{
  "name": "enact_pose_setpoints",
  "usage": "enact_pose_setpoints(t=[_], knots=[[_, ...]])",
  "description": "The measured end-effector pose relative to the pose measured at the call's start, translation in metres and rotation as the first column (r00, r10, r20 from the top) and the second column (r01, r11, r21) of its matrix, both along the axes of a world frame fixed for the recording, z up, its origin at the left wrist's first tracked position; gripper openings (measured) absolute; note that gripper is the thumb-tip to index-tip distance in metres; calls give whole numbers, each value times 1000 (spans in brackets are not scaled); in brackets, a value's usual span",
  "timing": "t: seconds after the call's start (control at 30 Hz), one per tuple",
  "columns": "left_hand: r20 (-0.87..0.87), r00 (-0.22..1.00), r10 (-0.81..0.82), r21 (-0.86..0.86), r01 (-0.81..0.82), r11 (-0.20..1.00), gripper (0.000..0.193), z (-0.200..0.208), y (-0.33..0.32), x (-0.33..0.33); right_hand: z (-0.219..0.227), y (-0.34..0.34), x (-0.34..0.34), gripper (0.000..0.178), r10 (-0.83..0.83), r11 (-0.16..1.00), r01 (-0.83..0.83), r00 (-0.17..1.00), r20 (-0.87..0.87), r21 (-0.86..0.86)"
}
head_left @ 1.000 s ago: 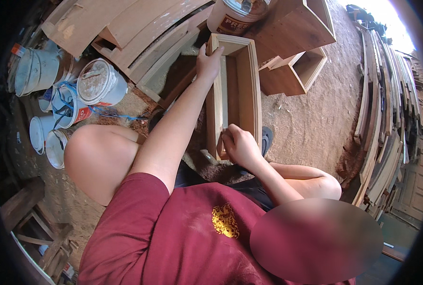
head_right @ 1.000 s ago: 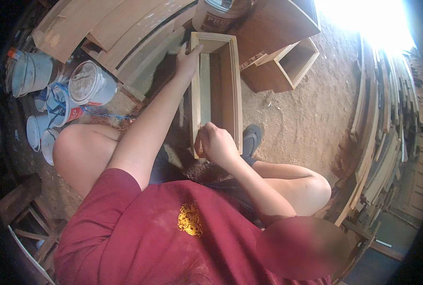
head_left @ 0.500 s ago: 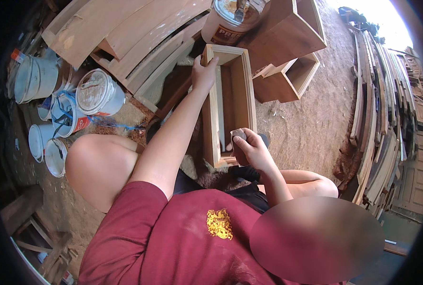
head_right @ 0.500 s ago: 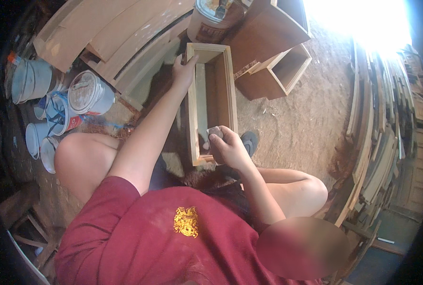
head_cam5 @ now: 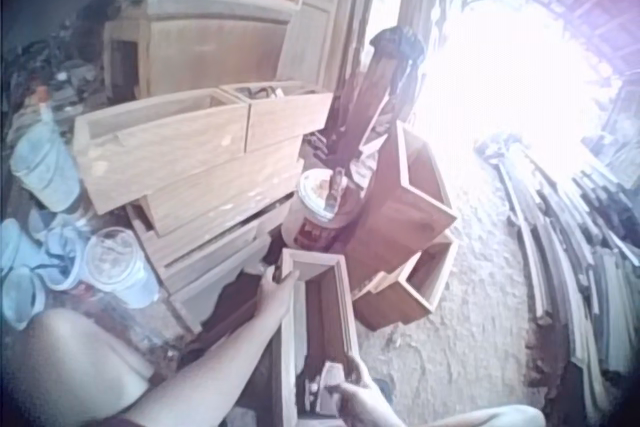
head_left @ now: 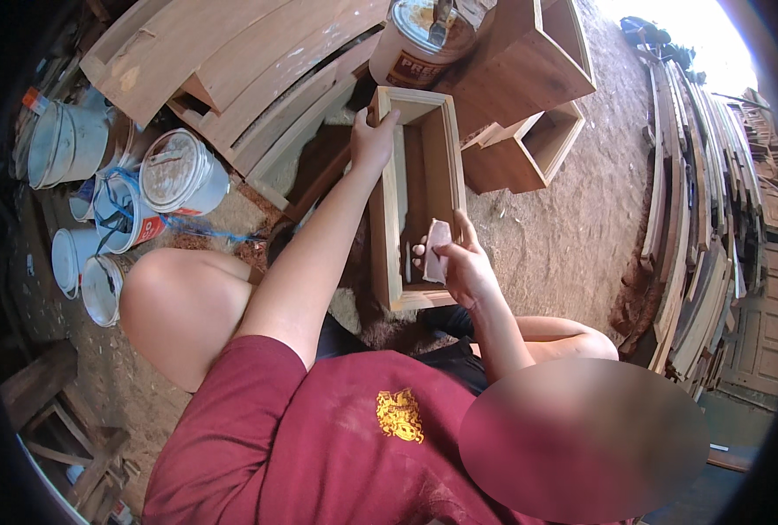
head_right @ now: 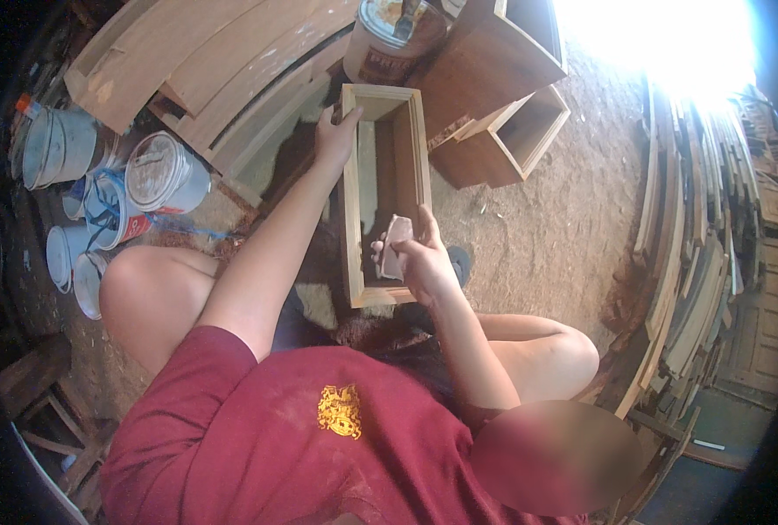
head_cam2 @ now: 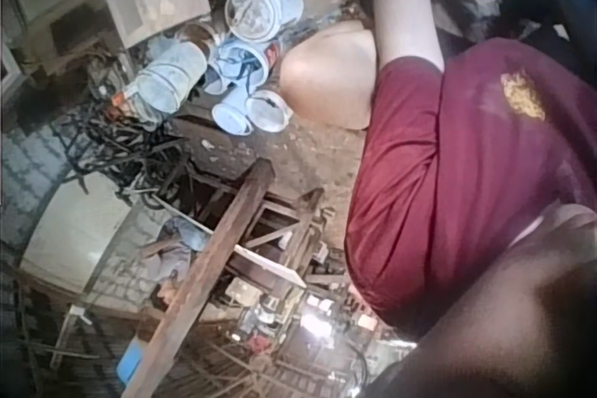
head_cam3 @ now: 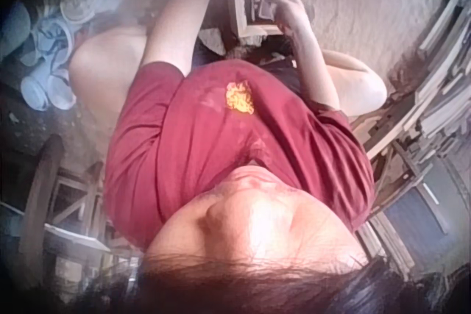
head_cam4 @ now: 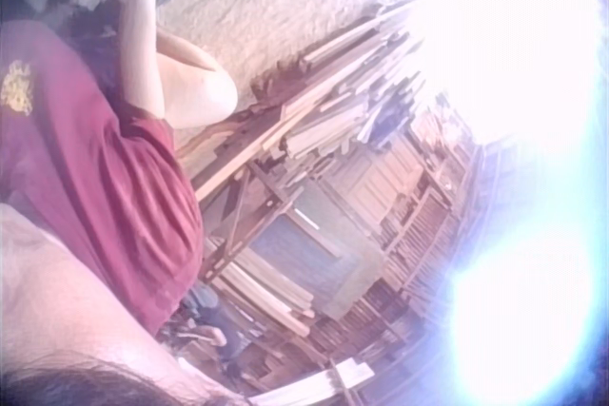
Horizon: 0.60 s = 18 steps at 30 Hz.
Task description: The person sits on the floor and assembles a small wooden box by fitting side panels into grooves. They then sand the edges and surfaces of the box and a separate flat wooden board using a sanding block.
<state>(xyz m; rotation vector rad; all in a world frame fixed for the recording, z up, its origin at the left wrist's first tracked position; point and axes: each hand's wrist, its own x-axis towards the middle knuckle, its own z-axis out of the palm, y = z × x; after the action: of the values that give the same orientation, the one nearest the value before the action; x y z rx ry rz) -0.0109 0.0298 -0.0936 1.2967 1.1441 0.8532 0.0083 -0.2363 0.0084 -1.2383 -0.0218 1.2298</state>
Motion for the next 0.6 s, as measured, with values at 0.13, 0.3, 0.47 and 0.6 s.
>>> enact_pose_setpoints(t=[0.13, 0.3, 0.47, 0.6], knots=[[-27, 1000, -1, -32, 1, 999, 76, 5, -6, 3, -5, -5, 9, 38, 171, 985, -170, 982, 81, -28], [-72, 996, 48, 4, -48, 999, 73, -2, -2, 2, 24, 3, 11, 64, 318, 946, -279, 892, -321, 163], [-32, 999, -20, -58, 18, 998, 79, 8, -4, 0, 19, 1, 17, 48, 374, 916, -347, 920, 115, -203], [-47, 999, -22, -29, 21, 999, 77, 11, -5, -1, 10, 7, 12, 35, 604, 774, -423, 717, 348, -471]])
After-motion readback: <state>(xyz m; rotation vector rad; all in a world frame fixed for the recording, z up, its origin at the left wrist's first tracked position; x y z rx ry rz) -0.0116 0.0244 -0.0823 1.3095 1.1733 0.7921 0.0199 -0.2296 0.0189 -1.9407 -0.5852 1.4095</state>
